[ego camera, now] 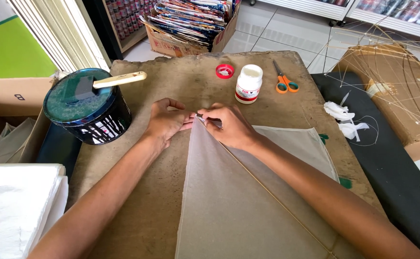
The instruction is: Assembling a kite by applying glue to the paper edges and folding them over the bamboo frame.
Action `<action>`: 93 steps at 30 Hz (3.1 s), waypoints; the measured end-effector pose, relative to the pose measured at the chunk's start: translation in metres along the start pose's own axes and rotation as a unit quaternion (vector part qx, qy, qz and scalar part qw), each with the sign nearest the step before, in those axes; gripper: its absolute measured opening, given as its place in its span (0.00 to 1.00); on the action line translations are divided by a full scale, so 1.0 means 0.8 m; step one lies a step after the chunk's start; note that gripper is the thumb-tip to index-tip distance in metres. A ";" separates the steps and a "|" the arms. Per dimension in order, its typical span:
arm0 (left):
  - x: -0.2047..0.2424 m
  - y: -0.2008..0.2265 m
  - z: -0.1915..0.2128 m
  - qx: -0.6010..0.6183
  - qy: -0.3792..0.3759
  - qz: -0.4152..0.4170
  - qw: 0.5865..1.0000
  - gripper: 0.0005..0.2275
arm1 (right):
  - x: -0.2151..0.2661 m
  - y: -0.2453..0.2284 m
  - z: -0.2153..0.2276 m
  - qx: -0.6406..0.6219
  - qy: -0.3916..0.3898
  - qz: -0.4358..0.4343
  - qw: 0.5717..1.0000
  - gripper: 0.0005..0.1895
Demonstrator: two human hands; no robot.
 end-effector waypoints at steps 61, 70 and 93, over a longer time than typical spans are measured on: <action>0.021 0.021 -0.017 -0.373 -0.081 -0.145 0.913 0.19 | 0.012 0.035 0.016 -0.007 -0.007 -0.131 0.991 0.22; -0.009 -0.014 -0.022 -0.356 -0.062 -0.178 0.915 0.10 | 0.010 0.035 0.009 0.015 -0.036 -0.160 0.986 0.25; -0.016 0.026 -0.065 -0.088 -0.108 -0.038 0.989 0.23 | 0.005 0.020 0.117 -0.125 -0.097 -0.273 0.949 0.45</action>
Point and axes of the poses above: each hand's wrist, its own x-axis away from the middle knuckle, its own z-axis out of the back of the hand, y = z × x, the point moved 1 cm from there along -x, towards the middle knuckle, and after that the axes turned 3 degrees about -y, right-handed, at the moved point
